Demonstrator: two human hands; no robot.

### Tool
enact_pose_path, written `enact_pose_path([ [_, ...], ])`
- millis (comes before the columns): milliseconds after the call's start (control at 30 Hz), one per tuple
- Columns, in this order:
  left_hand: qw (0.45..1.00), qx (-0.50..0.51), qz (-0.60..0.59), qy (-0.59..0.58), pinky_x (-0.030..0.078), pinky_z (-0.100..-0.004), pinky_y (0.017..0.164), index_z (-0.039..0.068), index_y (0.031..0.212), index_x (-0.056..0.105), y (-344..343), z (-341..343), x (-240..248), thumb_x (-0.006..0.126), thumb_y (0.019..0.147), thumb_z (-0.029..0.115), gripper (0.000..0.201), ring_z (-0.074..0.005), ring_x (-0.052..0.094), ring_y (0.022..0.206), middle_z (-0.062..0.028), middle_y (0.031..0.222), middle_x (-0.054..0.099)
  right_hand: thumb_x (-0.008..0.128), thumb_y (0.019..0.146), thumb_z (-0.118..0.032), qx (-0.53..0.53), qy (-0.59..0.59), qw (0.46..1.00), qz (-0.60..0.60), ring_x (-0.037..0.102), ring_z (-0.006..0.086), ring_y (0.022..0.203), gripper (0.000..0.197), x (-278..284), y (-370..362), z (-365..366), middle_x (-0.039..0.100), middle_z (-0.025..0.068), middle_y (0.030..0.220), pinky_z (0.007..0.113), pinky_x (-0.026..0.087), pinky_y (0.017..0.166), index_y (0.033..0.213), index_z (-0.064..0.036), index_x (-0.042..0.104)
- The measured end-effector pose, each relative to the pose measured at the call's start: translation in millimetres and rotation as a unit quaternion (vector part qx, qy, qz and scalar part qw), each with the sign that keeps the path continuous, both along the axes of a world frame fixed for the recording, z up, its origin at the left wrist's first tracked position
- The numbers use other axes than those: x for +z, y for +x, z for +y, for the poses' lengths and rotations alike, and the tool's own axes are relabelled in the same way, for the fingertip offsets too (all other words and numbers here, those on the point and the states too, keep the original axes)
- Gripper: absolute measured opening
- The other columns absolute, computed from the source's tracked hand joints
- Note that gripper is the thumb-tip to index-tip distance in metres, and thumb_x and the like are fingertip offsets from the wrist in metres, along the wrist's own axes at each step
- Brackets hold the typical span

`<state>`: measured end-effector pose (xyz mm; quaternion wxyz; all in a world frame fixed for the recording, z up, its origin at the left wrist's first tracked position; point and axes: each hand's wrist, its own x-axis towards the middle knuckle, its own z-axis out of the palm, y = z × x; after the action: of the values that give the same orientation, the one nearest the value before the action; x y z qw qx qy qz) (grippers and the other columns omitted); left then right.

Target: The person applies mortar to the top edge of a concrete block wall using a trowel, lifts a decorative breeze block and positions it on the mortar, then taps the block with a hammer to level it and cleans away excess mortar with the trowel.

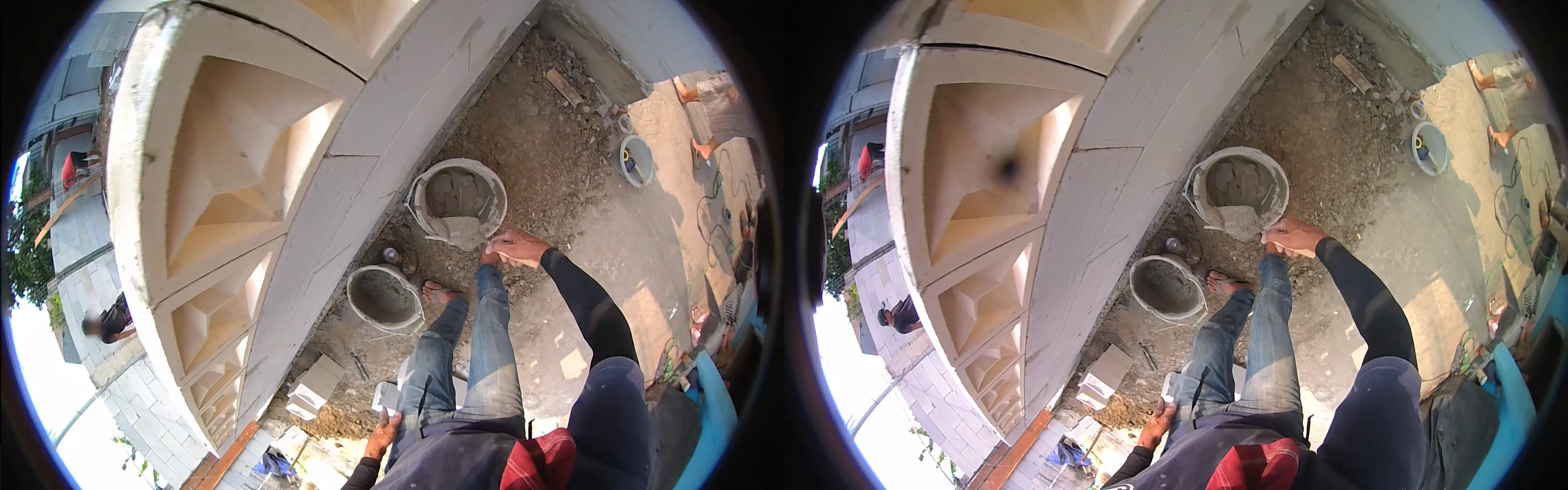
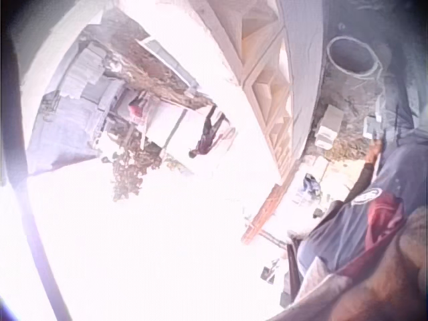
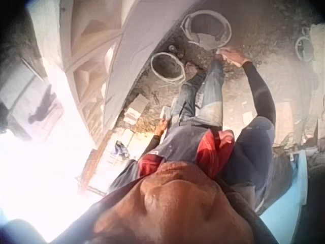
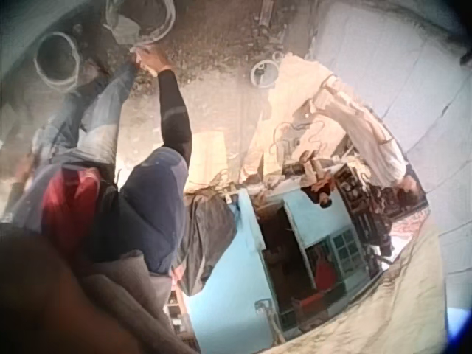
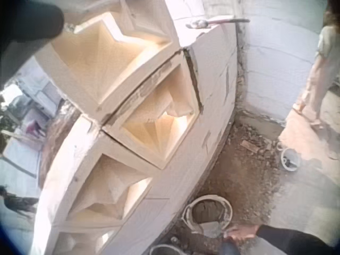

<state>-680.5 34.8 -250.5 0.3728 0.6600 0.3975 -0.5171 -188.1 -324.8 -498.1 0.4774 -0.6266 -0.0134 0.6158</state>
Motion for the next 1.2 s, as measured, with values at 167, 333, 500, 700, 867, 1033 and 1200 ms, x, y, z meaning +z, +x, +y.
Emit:
enact_pose_path([
  [167,0.991,0.109,0.017,0.081,0.026,-0.0382,0.123,-0.009,0.159,0.025,60,-26,32,0.05,0.092,0.075,0.11,-0.0363,0.032,0.153,-0.0299,0.161,0.035,0.062,0.101,-0.033,-0.047,0.042,0.995,-0.072,0.054,0.0085,0.058,0.032,199,-4,-3,0.061,0.0021,0.07,0.029,0.045,0.054,0.11,-0.0054,0.075],
  [333,0.981,0.144,-0.051,0.117,0.026,-0.0404,0.124,-0.008,0.158,0.028,71,-30,20,0.043,0.093,0.078,0.109,-0.0384,0.032,0.152,-0.0306,0.159,0.038,0.061,0.098,-0.022,-0.023,0.016,0.921,-0.388,0.06,0.0238,0.061,0.028,429,23,27,0.066,0.0129,0.077,0.035,0.049,0.06,0.111,-0.0004,0.073],
  [500,0.97,0.204,-0.087,0.102,0.028,-0.0412,0.122,-0.008,0.158,0.028,59,-31,-31,0.045,0.095,0.075,0.106,-0.0385,0.034,0.151,-0.0316,0.158,0.038,0.066,0.095,-0.019,-0.039,0.028,0.704,-0.709,0.067,0.0381,0.078,0.026,520,51,91,0.069,0.0156,0.09,0.043,0.054,0.069,0.112,-0.0002,0.071],
  [700,0.944,0.267,-0.134,0.14,0.03,-0.0423,0.122,-0.008,0.158,0.027,25,-17,-70,0.047,0.094,0.075,0.107,-0.039,0.037,0.15,-0.0312,0.157,0.041,0.07,0.095,-0.025,0.099,-0.094,0.504,-0.853,0.069,0.0293,0.077,0.029,516,90,131,0.064,0.0096,0.09,0.041,0.056,0.067,0.118,-0.0076,0.067],
  [867,0.949,0.255,-0.025,0.183,0.038,-0.0438,0.115,-0.009,0.146,0.049,-41,-20,-87,0.041,0.093,0.079,0.103,-0.0399,0.052,0.138,-0.0261,0.147,0.056,0.065,0.099,-0.028,0.095,-0.093,0.562,-0.816,0.069,0.0353,0.081,0.027,534,78,142,0.064,0.0125,0.093,0.046,0.056,0.068,0.117,-0.0071,0.066],
  [1033,0.954,0.284,-0.008,0.099,0.033,-0.0426,0.12,-0.011,0.145,0.049,-51,-11,-67,0.047,0.095,0.073,0.098,-0.0386,0.039,0.148,-0.0293,0.154,0.046,0.055,0.104,-0.032,0.095,-0.093,0.753,-0.644,0.063,0.0476,0.09,0.032,584,54,140,0.065,0.0242,0.093,0.053,0.05,0.078,0.102,-0.0008,0.063],
  [1200,0.965,0.247,-0.038,0.078,0.036,-0.042,0.118,-0.01,0.145,0.05,-51,21,-79,0.049,0.096,0.071,0.095,-0.0371,0.042,0.147,-0.028,0.153,0.048,0.046,0.106,-0.034,0.132,-0.101,0.754,-0.635,0.062,0.0497,0.092,0.038,553,62,148,0.067,0.0264,0.092,0.054,0.048,0.08,0.098,-0.0003,0.061],
])
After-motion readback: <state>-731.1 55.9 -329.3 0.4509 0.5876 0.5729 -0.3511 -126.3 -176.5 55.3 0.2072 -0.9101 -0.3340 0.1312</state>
